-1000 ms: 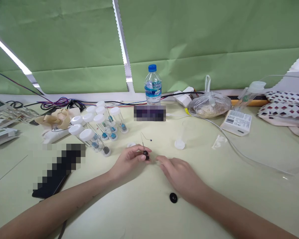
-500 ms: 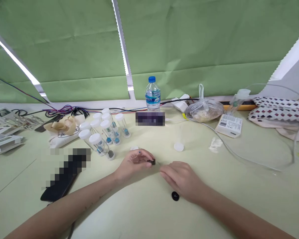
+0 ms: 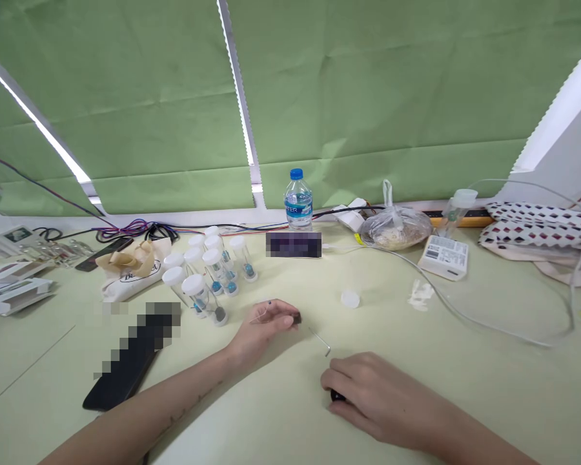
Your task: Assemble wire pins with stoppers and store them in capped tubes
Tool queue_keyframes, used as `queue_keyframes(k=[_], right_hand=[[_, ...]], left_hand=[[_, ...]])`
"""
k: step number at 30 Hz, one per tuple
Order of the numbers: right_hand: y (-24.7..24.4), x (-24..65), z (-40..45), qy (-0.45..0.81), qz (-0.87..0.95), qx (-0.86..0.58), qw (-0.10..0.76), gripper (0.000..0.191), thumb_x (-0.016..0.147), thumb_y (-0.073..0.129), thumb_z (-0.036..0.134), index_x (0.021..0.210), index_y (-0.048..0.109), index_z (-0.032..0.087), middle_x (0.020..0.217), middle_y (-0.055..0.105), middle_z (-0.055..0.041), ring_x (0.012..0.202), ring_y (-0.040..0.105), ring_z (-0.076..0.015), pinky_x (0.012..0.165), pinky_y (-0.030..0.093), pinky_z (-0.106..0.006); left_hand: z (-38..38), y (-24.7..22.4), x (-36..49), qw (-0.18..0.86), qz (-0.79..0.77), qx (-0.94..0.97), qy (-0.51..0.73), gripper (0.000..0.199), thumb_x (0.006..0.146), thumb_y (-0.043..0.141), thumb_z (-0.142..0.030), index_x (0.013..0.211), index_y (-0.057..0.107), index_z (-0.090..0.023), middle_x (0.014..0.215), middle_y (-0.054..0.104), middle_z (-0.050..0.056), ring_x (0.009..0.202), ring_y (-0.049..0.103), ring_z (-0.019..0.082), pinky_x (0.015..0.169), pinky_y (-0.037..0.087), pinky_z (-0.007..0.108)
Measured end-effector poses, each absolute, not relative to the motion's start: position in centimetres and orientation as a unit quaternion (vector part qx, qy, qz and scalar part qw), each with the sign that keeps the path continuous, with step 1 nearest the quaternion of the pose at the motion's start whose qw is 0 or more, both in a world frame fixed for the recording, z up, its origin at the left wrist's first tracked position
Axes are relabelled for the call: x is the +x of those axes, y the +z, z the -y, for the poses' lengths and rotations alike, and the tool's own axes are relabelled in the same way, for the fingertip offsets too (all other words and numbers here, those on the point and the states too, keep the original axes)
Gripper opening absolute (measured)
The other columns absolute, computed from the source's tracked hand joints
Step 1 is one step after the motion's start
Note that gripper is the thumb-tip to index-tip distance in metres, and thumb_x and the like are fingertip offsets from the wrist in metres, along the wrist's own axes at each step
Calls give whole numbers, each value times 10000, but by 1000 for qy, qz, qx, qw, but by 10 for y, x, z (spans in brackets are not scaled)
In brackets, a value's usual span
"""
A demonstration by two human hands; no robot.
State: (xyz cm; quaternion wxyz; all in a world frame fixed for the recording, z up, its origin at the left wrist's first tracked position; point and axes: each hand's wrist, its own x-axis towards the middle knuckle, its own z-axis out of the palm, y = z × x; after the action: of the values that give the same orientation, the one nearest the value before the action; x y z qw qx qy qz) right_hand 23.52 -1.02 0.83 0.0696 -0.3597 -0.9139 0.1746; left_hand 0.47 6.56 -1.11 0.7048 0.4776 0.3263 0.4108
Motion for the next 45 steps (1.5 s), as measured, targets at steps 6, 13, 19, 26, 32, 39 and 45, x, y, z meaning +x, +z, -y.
queue_keyframes(k=[6,13,19,26,32,39,45], right_hand=[[-9,228,-1,218,891,-371,148,153,969,451,248,872,569,234,813,611,-7,703,581,-155,640,429,-268],[-18,206,-11,436,713,-411,364,197,976,421,333,822,464,219,1038,588,-62,693,586,-123,597,494,-265],[-19,215,-15,381,687,-478,393,213,931,505,369,881,651,222,831,627,-42,658,560,-154,594,480,-283],[-19,206,-5,380,642,-507,432,281,958,424,399,1113,648,327,861,559,-35,749,572,-169,649,535,-267],[-22,207,-3,370,712,-456,385,272,944,473,305,1190,586,323,903,587,-40,793,622,-168,711,562,-266],[-13,214,-2,196,807,-387,401,220,942,496,195,1105,612,287,915,605,-43,705,636,-129,617,550,-218],[-16,214,-2,182,786,-390,444,168,934,535,199,1083,574,265,930,609,-38,777,647,-135,642,556,-223]], left_hand=[[-65,-11,5,713,-325,467,409,261,652,813,-288,846,736,-132,887,734,90,819,656,177,877,471,339],[-64,-13,6,722,-315,457,413,257,610,836,-227,830,742,-135,886,742,96,865,664,215,876,474,371],[-57,-17,8,739,-318,464,372,244,601,841,-202,818,743,-149,884,745,83,815,666,183,824,488,336],[-59,-13,7,772,-300,412,379,166,761,739,-249,872,730,-126,875,716,74,725,655,127,772,500,271],[-50,-17,9,812,-277,351,374,189,783,722,-249,919,717,-119,911,704,81,765,653,118,810,486,250],[-43,-12,13,806,-296,372,353,180,648,811,-141,805,724,-123,759,712,45,669,632,113,763,485,277],[-41,-14,13,809,-297,351,366,197,615,823,-103,768,701,-122,758,713,46,691,647,125,750,484,286]])
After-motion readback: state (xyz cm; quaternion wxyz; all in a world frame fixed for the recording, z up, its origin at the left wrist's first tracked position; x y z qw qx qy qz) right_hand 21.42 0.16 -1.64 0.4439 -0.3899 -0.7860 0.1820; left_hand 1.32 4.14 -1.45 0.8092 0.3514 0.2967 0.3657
